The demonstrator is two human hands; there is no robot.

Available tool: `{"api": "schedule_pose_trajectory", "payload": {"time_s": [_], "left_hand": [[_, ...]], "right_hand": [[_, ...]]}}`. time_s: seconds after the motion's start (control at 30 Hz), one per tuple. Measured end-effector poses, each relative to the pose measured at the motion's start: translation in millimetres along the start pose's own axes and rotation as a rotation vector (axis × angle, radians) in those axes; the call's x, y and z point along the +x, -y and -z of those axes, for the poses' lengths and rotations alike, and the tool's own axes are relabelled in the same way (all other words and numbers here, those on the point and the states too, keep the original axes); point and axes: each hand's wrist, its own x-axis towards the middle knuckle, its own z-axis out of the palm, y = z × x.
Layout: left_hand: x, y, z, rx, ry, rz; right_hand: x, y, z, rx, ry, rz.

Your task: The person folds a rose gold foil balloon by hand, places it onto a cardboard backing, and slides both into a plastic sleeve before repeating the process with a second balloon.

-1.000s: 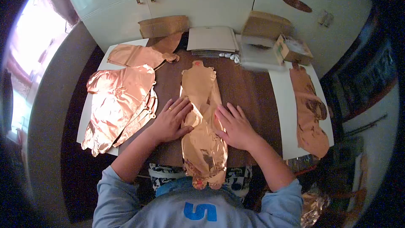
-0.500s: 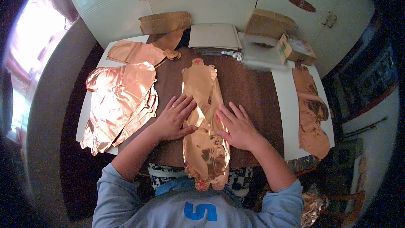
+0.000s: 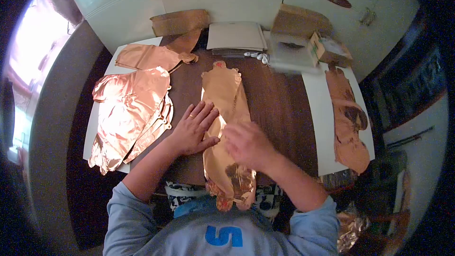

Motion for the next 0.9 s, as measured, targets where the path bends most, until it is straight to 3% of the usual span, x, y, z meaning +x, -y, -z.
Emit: {"api": "schedule_pose_trajectory", "payload": {"time_s": [0.1,0.3,0.5,0.6,0.9], "left_hand": [[-0.2,3.2,-2.4,0.052,-0.015,-0.034],[-1.6,13.8,-6.0,0.002,-0.062,-0.097],[5.6,17.4,-0.4,-0.041,-0.064,-0.064],[5.7,15.1,-1.0,-0.010,-0.047,-0.052],[9.9,24.4,-1.3,0.007,-0.063,-0.031]], "right_hand": [[9.0,31.6,-27.3,-0.022,-0.088,0.179],[-2.9,46.6,-37.7,-0.317,-0.038,0.170],[-13.6,55.3,-37.1,-0.337,0.069,0.120],[-6.9,53.0,-41.7,-0.273,-0.059,0.077],[-24.3,71.9,-58.0,-0.395,0.088,0.069]]}}
